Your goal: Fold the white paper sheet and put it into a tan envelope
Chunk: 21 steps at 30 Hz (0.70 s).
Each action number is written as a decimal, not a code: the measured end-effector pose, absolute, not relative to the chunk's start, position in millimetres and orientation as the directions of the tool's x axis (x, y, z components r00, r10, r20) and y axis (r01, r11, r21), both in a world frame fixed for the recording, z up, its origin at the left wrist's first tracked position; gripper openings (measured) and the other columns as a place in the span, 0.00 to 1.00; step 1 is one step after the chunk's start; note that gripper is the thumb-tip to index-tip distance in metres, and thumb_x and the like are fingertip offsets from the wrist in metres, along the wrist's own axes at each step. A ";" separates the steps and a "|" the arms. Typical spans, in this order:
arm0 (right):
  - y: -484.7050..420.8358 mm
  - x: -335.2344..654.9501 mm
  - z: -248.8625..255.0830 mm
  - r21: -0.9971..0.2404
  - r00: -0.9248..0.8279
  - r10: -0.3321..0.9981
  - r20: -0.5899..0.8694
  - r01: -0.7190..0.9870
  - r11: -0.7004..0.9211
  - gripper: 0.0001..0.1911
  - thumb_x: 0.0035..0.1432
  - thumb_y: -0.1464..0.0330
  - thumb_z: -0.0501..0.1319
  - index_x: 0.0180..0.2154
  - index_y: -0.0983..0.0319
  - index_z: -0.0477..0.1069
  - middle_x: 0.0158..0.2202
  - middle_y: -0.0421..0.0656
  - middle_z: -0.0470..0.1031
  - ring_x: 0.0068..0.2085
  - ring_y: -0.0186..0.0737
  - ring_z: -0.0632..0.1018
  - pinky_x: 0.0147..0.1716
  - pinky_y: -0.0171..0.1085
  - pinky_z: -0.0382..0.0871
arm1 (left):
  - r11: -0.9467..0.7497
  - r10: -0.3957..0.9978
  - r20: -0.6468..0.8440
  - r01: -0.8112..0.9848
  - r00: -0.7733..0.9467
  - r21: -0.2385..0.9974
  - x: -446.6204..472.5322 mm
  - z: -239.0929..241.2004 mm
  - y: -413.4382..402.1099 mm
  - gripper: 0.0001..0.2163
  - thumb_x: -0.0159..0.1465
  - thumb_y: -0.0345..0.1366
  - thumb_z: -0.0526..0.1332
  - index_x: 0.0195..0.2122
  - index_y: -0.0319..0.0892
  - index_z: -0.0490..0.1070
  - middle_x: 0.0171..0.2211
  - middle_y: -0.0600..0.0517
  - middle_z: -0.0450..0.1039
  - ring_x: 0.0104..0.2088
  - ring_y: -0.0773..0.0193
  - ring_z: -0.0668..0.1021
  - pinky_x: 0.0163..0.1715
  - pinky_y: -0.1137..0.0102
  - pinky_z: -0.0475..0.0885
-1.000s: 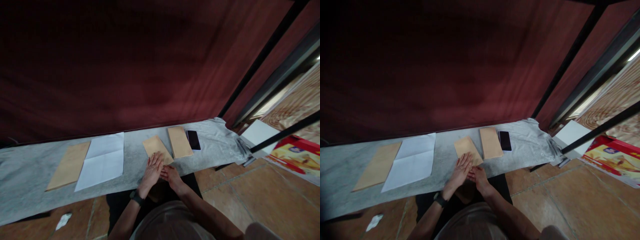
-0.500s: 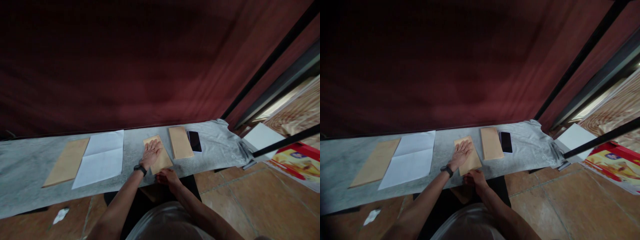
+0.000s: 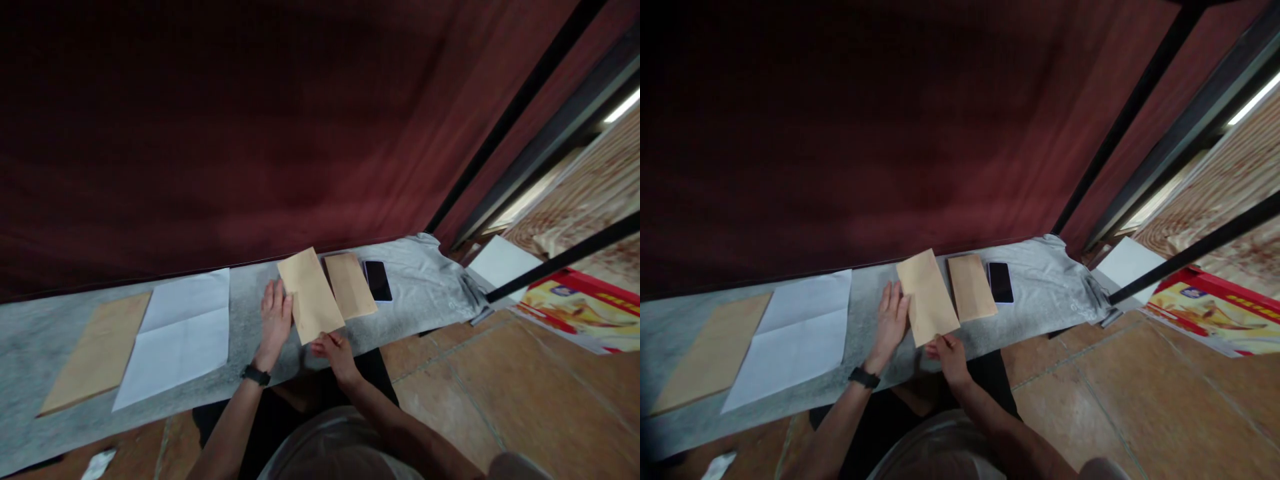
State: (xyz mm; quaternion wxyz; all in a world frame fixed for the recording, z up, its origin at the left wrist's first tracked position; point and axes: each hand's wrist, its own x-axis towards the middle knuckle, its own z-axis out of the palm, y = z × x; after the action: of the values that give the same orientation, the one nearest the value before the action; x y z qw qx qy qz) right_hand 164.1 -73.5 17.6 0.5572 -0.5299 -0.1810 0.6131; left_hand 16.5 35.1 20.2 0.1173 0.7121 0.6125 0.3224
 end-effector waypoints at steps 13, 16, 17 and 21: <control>-61.5 254.0 23.0 -0.776 0.293 0.835 -0.465 -0.590 -0.225 0.19 0.41 0.58 0.77 0.29 0.62 0.74 0.33 0.49 0.83 0.32 0.43 0.83 0.34 0.38 0.80 | -0.237 0.902 0.431 0.848 0.012 0.474 -68.6 -2.1 -33.0 0.24 0.70 0.43 0.53 0.65 0.44 0.63 0.72 0.43 0.48 0.70 0.46 0.55 0.67 0.49 0.56; -63.2 255.9 19.0 -0.780 0.283 0.830 -0.481 -0.570 -0.258 0.19 0.42 0.57 0.76 0.30 0.62 0.74 0.34 0.49 0.83 0.32 0.43 0.83 0.34 0.39 0.80 | -0.164 0.911 0.412 0.899 -0.020 0.406 -75.6 0.4 -45.3 0.23 0.70 0.42 0.53 0.66 0.45 0.63 0.72 0.44 0.49 0.71 0.46 0.53 0.67 0.47 0.53; -63.9 256.6 18.2 -0.782 0.278 0.826 -0.490 -0.559 -0.276 0.19 0.43 0.56 0.76 0.31 0.62 0.75 0.34 0.49 0.83 0.32 0.43 0.83 0.34 0.39 0.80 | -0.121 0.913 0.406 0.915 -0.050 0.385 -79.2 2.2 -48.9 0.23 0.70 0.42 0.53 0.66 0.45 0.63 0.72 0.43 0.48 0.71 0.46 0.52 0.67 0.46 0.52; -68.6 260.6 13.3 -0.779 0.251 0.802 -0.542 -0.508 -0.367 0.20 0.46 0.54 0.74 0.34 0.61 0.76 0.34 0.49 0.84 0.32 0.43 0.83 0.34 0.39 0.80 | 0.111 0.898 0.372 0.940 -0.234 0.321 -105.9 9.4 -59.1 0.26 0.70 0.44 0.52 0.68 0.41 0.60 0.72 0.38 0.46 0.72 0.44 0.49 0.67 0.44 0.49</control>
State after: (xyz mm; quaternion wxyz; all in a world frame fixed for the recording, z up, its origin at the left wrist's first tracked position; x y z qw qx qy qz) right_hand 260.6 -68.6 13.3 0.5475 -0.5707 -0.1287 0.5984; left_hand -105.9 -59.1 9.4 -0.0420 0.6176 0.7443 0.2507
